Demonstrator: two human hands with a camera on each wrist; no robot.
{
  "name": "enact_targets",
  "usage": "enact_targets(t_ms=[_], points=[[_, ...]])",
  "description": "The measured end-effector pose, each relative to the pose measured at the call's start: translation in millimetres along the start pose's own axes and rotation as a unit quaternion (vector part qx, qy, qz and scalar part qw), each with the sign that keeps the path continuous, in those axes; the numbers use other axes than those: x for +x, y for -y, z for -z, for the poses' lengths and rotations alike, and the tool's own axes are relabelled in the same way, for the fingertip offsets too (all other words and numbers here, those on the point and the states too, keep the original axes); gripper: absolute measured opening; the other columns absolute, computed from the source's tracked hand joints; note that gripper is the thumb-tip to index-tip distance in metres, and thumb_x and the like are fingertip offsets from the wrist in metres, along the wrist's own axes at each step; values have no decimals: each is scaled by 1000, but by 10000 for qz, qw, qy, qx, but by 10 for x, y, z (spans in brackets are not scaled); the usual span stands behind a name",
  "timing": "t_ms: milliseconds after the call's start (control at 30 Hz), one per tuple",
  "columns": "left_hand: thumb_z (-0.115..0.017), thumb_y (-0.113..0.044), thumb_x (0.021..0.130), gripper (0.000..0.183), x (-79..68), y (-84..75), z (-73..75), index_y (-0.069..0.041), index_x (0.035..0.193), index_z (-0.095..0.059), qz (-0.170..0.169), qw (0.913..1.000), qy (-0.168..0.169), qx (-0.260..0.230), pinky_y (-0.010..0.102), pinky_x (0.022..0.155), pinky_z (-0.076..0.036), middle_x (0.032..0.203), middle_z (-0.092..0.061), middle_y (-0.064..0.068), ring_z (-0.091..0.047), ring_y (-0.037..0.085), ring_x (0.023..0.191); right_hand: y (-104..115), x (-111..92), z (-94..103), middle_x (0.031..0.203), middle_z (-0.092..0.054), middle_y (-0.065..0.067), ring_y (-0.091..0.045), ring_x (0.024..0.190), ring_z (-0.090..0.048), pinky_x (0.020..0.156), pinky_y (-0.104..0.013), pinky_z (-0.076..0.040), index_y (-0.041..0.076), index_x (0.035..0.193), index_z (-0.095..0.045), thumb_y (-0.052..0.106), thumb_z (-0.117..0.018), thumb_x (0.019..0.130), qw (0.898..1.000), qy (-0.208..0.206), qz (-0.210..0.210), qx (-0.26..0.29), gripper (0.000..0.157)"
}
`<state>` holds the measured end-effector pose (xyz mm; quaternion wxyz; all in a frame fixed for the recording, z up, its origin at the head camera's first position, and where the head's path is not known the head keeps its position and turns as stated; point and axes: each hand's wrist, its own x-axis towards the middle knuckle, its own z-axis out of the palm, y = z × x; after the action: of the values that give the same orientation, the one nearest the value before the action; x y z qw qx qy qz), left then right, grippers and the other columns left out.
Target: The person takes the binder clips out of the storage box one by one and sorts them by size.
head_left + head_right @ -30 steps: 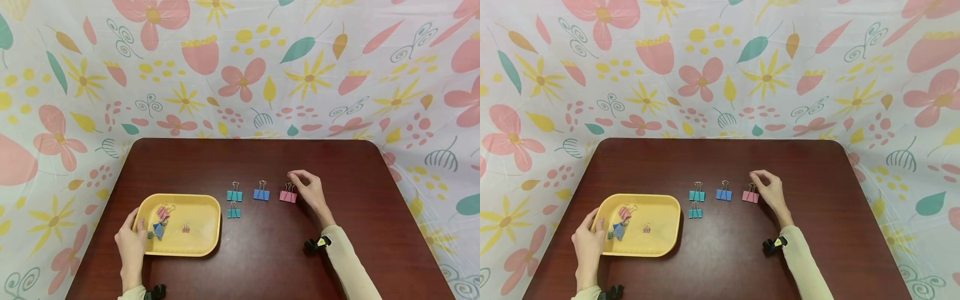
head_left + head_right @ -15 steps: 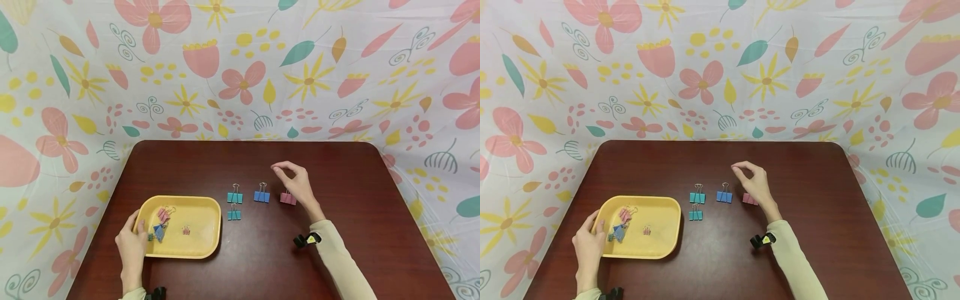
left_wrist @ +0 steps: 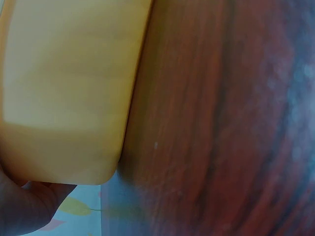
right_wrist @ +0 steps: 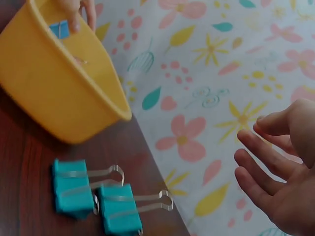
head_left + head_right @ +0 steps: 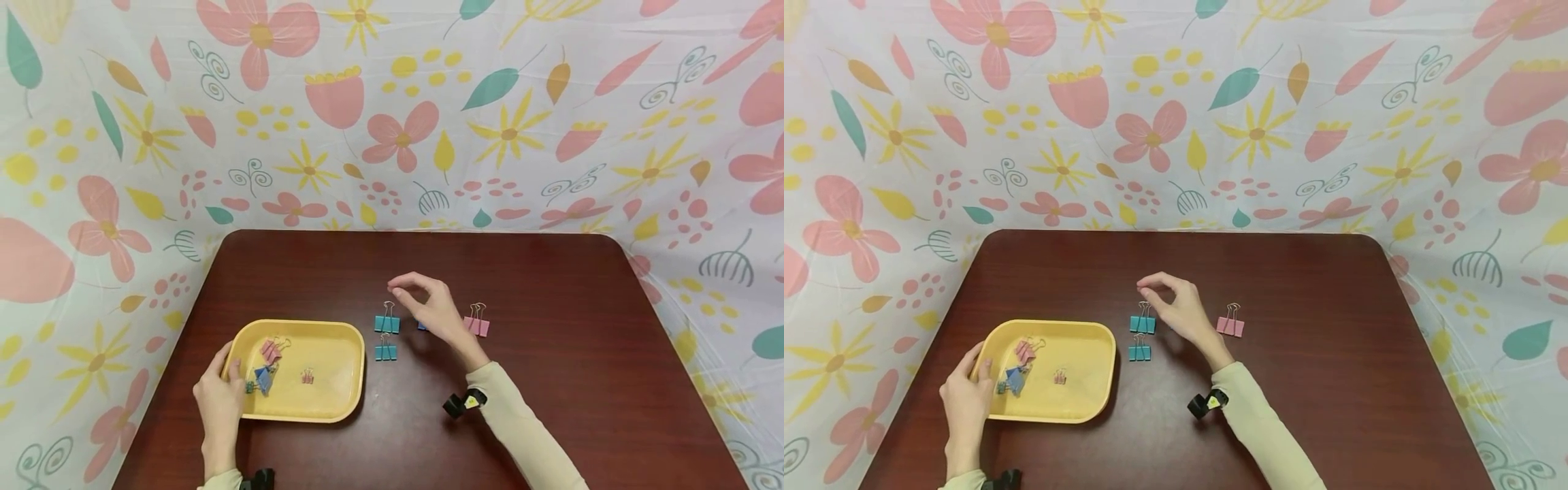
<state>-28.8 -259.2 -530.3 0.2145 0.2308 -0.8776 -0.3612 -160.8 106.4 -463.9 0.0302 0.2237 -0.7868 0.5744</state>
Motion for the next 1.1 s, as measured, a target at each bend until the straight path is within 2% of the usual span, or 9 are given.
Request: enact_targets(t_ms=[133,400,633,867,1100], points=[[-63,-2,97,36,-6,8,-4,-5,133,-66,-29,10000,-12,-8,62,87,-50,123,-68,29,-67,48,99,68,72,-159,106,-77,-4,-28,97,-73,90,-41,-58,13,112,-73,16,-68,98,9996,201,133,177,15],[-63,-1,97,36,-16,-2,0,-4,132,-66,-13,10000,-37,-10,62,88,-50,123,-68,29,-67,47,97,209,185,-511,105,-77,-8,-27,98,-74,86,-45,-59,11,114,-72,13,-68,98,9961,717,71,507,17],[-62,-4,98,35,-2,3,-4,-6,133,-66,83,10000,40,15,62,89,-50,122,-68,29,-66,48,98,314,219,-809,106,-76,-7,-24,98,-73,88,-31,-58,11,124,-65,13,-66,99,9909,1276,48,422,25],[-62,-5,98,36,6,20,5,-6,133,-66,117,9999,20,39,62,89,-50,122,-68,29,-66,48,98,427,288,-1138,109,-75,-11,-21,96,-74,89,-29,-57,9,128,-62,13,-65,99,9818,1827,50,511,29],[-61,-5,99,35,34,12,6,-6,133,-66,34,10000,38,23,63,87,-50,121,-68,30,-66,48,94,499,303,-1487,111,-75,-11,-16,98,-72,86,-22,-56,9,132,-58,9,-68,97,9712,2346,-160,374,36]])
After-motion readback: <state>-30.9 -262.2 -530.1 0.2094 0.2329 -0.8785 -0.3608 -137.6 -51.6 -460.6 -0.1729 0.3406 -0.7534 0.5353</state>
